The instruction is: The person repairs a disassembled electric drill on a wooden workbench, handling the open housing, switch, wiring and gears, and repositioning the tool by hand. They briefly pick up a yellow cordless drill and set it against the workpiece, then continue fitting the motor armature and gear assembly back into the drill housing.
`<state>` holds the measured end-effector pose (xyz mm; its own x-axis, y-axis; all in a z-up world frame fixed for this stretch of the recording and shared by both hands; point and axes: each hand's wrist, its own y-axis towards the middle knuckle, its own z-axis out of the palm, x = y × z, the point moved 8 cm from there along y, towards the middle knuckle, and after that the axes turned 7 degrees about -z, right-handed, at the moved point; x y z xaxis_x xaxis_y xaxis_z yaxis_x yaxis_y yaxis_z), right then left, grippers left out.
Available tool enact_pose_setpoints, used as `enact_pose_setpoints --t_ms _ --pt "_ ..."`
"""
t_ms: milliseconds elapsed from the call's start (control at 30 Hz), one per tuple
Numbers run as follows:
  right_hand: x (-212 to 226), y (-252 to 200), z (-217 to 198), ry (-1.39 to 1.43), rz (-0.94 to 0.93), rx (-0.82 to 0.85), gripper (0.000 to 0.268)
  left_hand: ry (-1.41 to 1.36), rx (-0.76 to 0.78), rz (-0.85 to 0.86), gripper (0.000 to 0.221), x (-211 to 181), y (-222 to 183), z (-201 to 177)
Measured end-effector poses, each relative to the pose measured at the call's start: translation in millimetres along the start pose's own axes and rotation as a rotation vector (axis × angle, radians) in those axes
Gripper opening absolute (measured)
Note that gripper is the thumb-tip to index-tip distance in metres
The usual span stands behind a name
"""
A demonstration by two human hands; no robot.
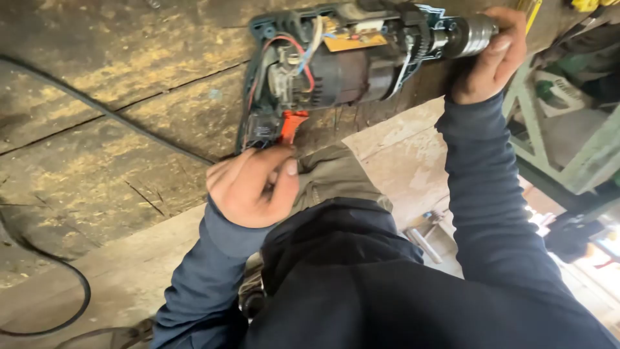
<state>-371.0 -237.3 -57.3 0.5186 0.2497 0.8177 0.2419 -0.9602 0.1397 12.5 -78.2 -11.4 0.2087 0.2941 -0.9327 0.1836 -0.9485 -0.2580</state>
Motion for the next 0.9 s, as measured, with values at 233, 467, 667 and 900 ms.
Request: enact_pose_setpoints --t_ms 233,467,667,900 --pt "24.5 7.2 11.7 0.1 -0.046 0.015 0.049 0.057 -0.017 -0.017 0.01 -0.3 -1.6 7.3" --pt "28.7 5.7 16.0 0.1 -0.083 0.034 0.053 0.108 -0.036 -0.029 0.01 0.3 -5.1 8.8" --pt "8.6 -11.6 7.6 -0.088 -0.088 0.004 0.045 0.137 -0.042 -0.026 0.009 -1.6 -3.5 9.6" --pt "11.8 -7.2 9.6 -0.174 -0.086 0.038 0.042 0.149 -0.043 -0.016 0.01 -3.0 -3.7 10.4"
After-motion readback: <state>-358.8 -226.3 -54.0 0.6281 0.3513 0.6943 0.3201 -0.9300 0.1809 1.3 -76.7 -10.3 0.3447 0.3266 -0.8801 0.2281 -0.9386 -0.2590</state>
